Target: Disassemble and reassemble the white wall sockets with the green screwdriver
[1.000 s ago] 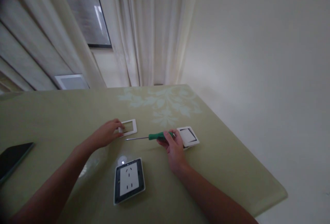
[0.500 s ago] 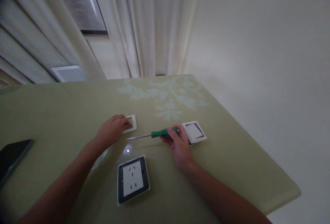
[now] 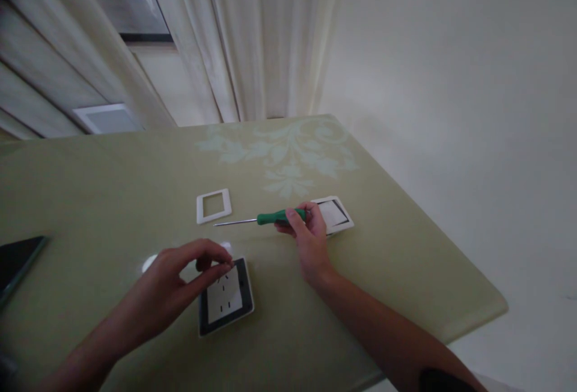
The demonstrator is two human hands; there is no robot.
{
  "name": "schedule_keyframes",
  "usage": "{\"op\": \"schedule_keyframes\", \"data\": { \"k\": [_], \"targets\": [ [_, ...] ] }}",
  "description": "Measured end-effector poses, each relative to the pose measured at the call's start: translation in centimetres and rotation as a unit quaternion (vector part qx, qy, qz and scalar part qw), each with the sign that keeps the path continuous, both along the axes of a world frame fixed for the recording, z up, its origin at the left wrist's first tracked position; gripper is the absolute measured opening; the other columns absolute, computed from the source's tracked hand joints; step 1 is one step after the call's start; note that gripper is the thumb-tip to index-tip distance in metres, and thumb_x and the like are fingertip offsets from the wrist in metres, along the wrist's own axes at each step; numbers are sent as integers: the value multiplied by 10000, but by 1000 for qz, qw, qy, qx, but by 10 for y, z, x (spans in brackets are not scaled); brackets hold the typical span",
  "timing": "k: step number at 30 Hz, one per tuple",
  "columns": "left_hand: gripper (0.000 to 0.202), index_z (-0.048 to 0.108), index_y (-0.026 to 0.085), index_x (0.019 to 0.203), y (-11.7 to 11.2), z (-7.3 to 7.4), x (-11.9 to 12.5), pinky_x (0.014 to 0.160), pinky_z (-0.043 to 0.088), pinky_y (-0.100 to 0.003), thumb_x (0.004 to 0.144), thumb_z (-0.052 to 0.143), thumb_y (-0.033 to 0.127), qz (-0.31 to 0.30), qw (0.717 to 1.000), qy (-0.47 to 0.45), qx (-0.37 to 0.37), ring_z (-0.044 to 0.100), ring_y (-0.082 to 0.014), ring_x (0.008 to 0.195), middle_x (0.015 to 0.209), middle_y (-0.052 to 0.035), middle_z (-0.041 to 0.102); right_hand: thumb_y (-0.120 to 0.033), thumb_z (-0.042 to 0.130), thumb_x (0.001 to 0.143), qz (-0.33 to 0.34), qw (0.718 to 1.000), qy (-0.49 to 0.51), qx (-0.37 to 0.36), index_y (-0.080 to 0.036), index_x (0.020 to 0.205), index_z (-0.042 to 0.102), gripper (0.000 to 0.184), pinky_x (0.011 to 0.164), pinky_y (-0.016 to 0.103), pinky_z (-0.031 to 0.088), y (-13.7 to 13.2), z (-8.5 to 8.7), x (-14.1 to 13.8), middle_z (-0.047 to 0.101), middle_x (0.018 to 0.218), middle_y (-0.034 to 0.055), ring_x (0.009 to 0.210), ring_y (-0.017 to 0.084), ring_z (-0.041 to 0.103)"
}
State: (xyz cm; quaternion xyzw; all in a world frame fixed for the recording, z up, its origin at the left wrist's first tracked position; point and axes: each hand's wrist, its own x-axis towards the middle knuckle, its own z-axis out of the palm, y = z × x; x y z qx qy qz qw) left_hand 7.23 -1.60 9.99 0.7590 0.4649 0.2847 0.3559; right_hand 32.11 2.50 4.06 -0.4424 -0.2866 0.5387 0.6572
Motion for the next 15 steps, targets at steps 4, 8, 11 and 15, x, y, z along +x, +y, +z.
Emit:
{"op": "schedule_keyframes", "data": {
  "k": [4,8,11,15],
  "targets": [
    [91,812,285,966,-10,-23,3,667,521,-240,994,735,245,19,999,-29,7,701,-163,772,865,16,779,-465,984,730,1,1000,-2,2,-230,912,606,481,672,270,688,2,-1,0,709,822,-61,719,129,740],
    [140,815,277,946,-8,-33,9,718,500,-269,976,745,160,-7,999,-1,33,687,-178,823,882,5,759,-467,983,730,5,1000,-2,1,-229,913,607,481,665,268,689,2,-2,0,718,824,-57,720,132,744],
    [155,805,259,940,-8,-33,11,737,492,-286,961,758,113,-26,998,36,46,675,-186,824,868,1,741,-476,982,727,8,1000,3,-1,-232,914,601,489,659,274,687,2,-1,0,719,814,-58,711,137,746],
    [127,783,228,927,-9,-30,14,765,494,-321,968,753,111,-45,992,95,65,671,-215,862,896,-20,742,-480,983,722,8,1000,7,-1,-235,920,600,496,661,276,684,2,-1,0,720,817,-57,714,139,745]
  ]
}}
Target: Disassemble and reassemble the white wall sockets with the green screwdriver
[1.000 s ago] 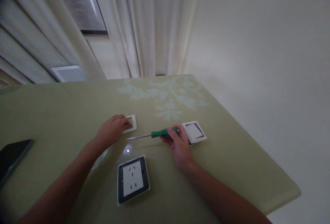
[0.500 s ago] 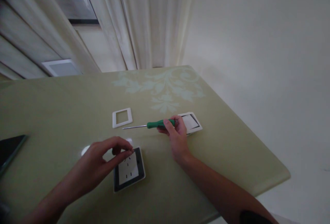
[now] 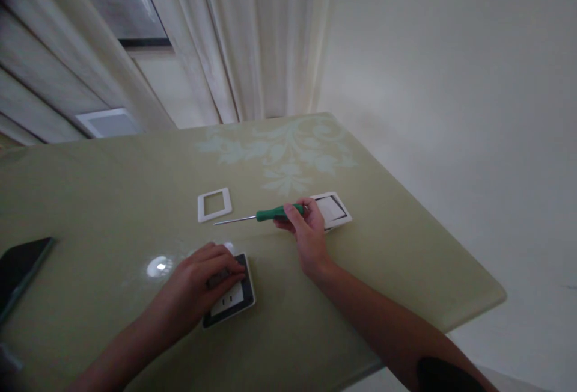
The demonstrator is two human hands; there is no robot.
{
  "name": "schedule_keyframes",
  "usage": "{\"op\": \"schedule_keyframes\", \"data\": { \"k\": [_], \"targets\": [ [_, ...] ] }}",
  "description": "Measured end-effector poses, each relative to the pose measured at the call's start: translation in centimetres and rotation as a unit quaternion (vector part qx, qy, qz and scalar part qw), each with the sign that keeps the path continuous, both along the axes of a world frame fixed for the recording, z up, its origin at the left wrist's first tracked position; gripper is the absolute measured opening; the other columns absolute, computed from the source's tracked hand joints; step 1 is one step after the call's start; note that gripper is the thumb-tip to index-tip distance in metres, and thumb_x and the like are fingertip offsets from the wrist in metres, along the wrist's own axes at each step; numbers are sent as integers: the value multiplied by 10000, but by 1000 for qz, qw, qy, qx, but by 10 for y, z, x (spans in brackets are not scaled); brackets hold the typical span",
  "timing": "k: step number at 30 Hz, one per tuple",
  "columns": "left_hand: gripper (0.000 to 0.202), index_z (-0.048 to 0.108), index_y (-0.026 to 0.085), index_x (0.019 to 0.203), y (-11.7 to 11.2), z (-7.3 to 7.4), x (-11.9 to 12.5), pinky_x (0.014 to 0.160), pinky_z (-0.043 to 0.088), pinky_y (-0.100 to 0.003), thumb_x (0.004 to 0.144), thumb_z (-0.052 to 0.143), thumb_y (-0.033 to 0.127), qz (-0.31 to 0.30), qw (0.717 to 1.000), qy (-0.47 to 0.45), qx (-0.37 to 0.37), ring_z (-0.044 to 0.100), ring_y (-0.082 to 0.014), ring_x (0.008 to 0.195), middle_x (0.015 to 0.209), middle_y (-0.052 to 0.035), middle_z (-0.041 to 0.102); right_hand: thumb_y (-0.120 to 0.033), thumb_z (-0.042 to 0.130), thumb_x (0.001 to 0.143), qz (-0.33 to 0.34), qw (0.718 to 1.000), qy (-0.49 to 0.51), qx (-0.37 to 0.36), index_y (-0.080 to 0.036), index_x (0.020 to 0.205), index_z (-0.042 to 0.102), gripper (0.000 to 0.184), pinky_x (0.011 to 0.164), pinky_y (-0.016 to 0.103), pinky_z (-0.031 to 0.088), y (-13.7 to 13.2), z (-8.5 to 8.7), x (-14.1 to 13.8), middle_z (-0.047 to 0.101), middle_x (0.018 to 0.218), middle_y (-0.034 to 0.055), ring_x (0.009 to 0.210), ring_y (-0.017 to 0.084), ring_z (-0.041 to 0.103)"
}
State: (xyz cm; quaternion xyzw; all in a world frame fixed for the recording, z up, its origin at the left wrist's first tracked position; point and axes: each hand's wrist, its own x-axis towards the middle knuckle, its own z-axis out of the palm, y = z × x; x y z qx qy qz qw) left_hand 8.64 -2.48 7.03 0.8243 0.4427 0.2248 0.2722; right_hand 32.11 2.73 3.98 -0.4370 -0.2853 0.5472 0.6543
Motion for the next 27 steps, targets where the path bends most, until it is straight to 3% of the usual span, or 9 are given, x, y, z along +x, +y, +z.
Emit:
{"op": "schedule_keyframes", "data": {
  "k": [9,13,16,21,27],
  "targets": [
    [136,799,228,921,-6,5,7,796,496,-368,1003,709,170,-22,997,73,-20,663,-245,902,918,-39,743,-478,976,735,2,1000,2,3,-236,922,593,490,675,279,684,-1,2,-1,726,821,-56,721,139,746],
    [133,804,240,861,-3,11,10,788,499,-364,977,747,213,9,992,91,-88,681,-245,892,909,-36,740,-474,978,735,2,1000,1,4,-235,922,598,486,675,275,681,-1,3,-1,719,817,-59,722,134,741],
    [125,804,243,868,-1,11,12,787,502,-363,973,744,213,44,991,79,-94,684,-238,873,896,-33,735,-480,984,724,5,1000,-1,3,-235,927,596,502,667,281,679,-1,3,0,719,816,-58,709,137,741],
    [150,823,250,894,-4,8,13,820,517,-398,1004,722,230,37,993,108,-38,677,-265,924,934,-51,745,-492,987,717,4,1000,-3,6,-235,920,594,511,669,276,678,0,2,0,715,816,-62,710,132,739],
    [128,799,229,933,-15,5,15,773,512,-417,988,725,140,3,977,176,120,661,-276,870,925,-49,740,-487,987,716,3,1000,-4,12,-232,917,595,510,664,258,669,-1,2,0,723,815,-59,710,130,743]
  ]
}}
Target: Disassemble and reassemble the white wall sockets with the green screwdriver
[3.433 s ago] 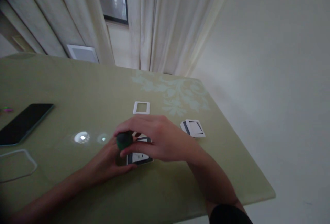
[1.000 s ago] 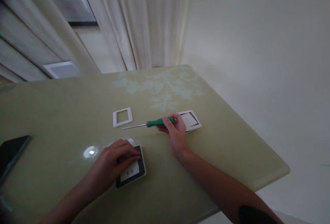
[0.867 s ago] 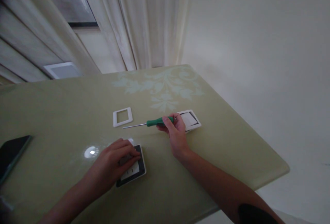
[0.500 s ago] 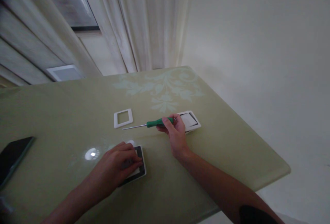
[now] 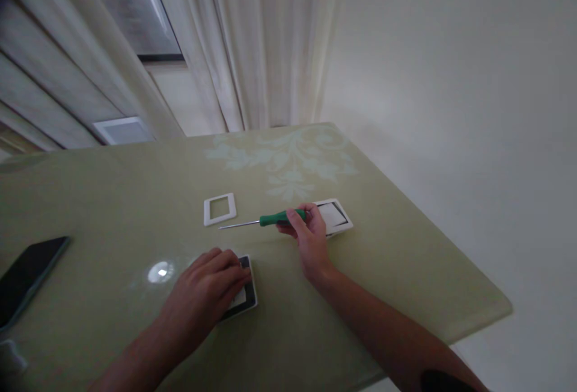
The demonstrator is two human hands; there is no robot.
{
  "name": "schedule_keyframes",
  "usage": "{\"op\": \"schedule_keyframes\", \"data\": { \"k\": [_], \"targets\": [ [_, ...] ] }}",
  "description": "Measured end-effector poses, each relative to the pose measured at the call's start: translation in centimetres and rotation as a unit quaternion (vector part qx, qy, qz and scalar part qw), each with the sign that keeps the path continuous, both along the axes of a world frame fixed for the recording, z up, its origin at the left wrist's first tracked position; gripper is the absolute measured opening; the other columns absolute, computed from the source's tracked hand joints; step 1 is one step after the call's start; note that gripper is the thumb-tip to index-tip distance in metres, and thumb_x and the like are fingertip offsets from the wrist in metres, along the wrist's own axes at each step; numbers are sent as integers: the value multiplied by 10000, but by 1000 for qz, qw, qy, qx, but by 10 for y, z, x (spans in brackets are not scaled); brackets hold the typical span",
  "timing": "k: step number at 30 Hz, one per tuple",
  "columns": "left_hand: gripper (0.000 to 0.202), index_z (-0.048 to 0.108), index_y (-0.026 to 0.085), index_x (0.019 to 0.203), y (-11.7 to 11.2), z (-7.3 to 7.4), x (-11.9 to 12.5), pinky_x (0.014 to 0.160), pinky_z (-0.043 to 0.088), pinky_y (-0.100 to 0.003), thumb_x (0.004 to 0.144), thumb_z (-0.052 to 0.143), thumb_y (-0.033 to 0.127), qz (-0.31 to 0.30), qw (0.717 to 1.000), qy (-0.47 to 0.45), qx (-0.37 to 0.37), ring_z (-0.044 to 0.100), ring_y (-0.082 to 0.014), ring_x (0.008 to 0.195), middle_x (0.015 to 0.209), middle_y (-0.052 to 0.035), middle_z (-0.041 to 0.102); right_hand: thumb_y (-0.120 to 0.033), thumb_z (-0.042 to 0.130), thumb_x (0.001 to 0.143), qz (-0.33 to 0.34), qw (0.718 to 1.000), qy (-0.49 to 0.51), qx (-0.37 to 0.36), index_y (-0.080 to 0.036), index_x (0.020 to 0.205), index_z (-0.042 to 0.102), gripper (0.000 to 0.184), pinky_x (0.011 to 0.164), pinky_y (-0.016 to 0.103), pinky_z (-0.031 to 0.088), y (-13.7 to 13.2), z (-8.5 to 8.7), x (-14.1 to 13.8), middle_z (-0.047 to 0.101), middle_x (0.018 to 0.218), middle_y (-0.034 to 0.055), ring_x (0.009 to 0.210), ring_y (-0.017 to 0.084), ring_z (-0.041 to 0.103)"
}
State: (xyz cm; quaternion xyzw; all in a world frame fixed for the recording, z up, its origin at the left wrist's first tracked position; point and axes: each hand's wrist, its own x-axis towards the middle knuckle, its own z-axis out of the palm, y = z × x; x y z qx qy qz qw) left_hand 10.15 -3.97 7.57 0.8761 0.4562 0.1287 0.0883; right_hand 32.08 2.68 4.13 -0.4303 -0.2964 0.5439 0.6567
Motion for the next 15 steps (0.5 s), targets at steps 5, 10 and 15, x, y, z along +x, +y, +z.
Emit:
{"op": "schedule_keyframes", "data": {
  "k": [5,10,15],
  "targets": [
    [91,766,196,1037,-10,-4,-1,721,499,-414,972,748,135,-63,992,20,104,650,-275,825,942,-64,744,-489,977,729,0,1000,-2,6,-233,937,590,508,652,283,669,0,-1,0,729,821,-46,712,149,743],
    [98,734,220,1010,-14,-15,-4,758,531,-419,1033,665,154,-43,995,-52,70,670,-258,832,962,-57,747,-476,975,737,1,1000,-7,15,-236,929,595,489,662,280,668,0,-1,1,712,822,-55,715,140,738],
    [615,576,267,1473,-22,-22,-15,1052,550,-554,938,832,431,20,994,-107,18,658,-371,1264,1429,-134,689,-487,976,736,-1,1000,-11,18,-241,940,593,499,668,276,673,1,-2,1,710,829,-57,718,134,736]
  ]
}}
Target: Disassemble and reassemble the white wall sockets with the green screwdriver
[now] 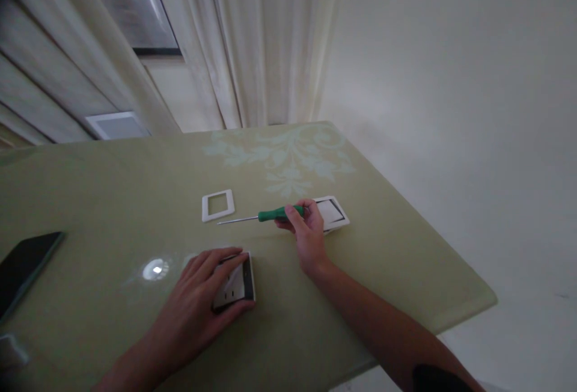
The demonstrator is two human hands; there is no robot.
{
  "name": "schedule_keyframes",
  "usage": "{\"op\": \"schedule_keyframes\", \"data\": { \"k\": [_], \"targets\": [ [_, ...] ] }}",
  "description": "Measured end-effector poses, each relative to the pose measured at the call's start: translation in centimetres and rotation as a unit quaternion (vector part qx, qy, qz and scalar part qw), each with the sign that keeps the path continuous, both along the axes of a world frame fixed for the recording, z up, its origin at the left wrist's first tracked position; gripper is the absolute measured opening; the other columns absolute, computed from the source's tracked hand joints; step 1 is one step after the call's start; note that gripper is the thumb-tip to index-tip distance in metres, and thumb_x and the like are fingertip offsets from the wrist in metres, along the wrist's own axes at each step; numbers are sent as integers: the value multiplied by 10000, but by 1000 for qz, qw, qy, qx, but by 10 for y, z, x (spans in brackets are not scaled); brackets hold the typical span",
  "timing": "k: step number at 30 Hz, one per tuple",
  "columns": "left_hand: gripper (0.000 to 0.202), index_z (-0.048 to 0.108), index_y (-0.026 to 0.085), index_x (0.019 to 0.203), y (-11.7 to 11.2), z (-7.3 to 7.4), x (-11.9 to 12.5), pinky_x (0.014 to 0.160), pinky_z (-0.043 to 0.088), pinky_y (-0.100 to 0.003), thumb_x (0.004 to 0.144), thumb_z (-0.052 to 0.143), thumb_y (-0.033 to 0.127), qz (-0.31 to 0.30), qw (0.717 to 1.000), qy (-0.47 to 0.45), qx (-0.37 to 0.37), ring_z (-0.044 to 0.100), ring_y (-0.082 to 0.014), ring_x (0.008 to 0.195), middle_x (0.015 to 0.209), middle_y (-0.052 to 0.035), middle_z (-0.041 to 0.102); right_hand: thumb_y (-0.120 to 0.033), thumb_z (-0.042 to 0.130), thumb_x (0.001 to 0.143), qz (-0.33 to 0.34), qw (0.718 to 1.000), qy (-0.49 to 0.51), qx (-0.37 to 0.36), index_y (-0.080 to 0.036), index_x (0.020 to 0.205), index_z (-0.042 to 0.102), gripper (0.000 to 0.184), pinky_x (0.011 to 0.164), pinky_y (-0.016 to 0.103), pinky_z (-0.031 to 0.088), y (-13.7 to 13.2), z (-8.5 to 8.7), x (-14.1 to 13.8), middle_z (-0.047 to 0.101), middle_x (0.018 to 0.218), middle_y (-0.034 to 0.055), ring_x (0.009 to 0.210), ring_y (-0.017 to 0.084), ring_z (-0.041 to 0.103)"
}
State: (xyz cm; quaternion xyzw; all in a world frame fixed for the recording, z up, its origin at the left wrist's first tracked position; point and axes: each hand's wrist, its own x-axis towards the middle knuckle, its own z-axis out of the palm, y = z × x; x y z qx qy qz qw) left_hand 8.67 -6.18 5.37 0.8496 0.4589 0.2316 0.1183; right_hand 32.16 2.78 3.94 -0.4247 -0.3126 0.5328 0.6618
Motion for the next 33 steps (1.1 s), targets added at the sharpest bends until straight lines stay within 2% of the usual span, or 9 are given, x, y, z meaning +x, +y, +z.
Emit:
{"op": "schedule_keyframes", "data": {
  "k": [3,11,14,16,19,21,24,28,33],
  "targets": [
    [879,459,282,1584,-4,-4,-8,1112,534,-606,853,893,502,-5,999,10,-41,619,-408,1360,1552,-150,621,-479,978,732,2,1000,2,-1,-241,938,595,496,665,284,676,1,-1,0,713,826,-59,694,134,738],
    [784,483,299,1584,-4,-14,-7,1138,534,-641,885,833,353,13,997,-12,-71,617,-401,1383,1555,-135,631,-447,978,733,5,1000,12,-4,-240,930,595,478,654,281,674,1,-1,1,718,811,-63,667,135,747],
    [729,557,332,1544,-6,-5,-10,1169,512,-620,874,841,375,34,985,-110,-131,620,-394,1388,1526,-119,656,-444,971,742,3,1000,17,-4,-244,938,594,470,658,287,673,2,-2,2,731,817,-56,680,144,750],
    [712,560,355,1552,-6,3,-17,1129,555,-552,900,815,481,62,939,-250,-230,655,-378,1359,1539,-115,654,-438,966,748,2,1000,26,-5,-252,946,593,462,678,274,670,3,-1,3,738,826,-58,715,144,759],
    [774,517,319,1605,1,11,-26,911,651,-463,946,660,698,101,779,-465,-409,763,-365,1175,1504,-153,689,-457,941,770,29,999,39,-15,-263,1021,650,431,680,252,663,5,2,8,765,840,-45,732,148,772],
    [770,565,239,1567,10,11,-28,863,656,-465,980,547,736,135,665,-547,-491,795,-361,1087,1405,-185,746,-506,912,793,70,996,42,-33,-246,1068,711,428,605,229,639,6,6,10,793,845,-10,670,144,756],
    [655,682,190,1423,21,7,-24,943,641,-496,1050,429,664,167,553,-620,-531,802,-347,1090,1303,-176,797,-576,909,780,134,989,32,-58,-200,939,764,433,456,194,549,6,9,9,771,728,13,523,121,673],
    [607,753,200,1319,22,2,-19,909,650,-471,1068,417,639,141,496,-656,-552,808,-333,1081,1281,-146,816,-613,942,728,187,979,13,-82,-176,794,751,482,374,158,446,0,9,3,671,565,-18,424,94,588],
    [616,712,185,1385,19,-2,-20,872,659,-434,1059,462,643,138,479,-659,-563,809,-309,1076,1343,-180,790,-654,922,730,174,979,8,-107,-184,783,726,512,347,137,394,-3,6,0,653,567,-42,389,67,539]
  ]
}}
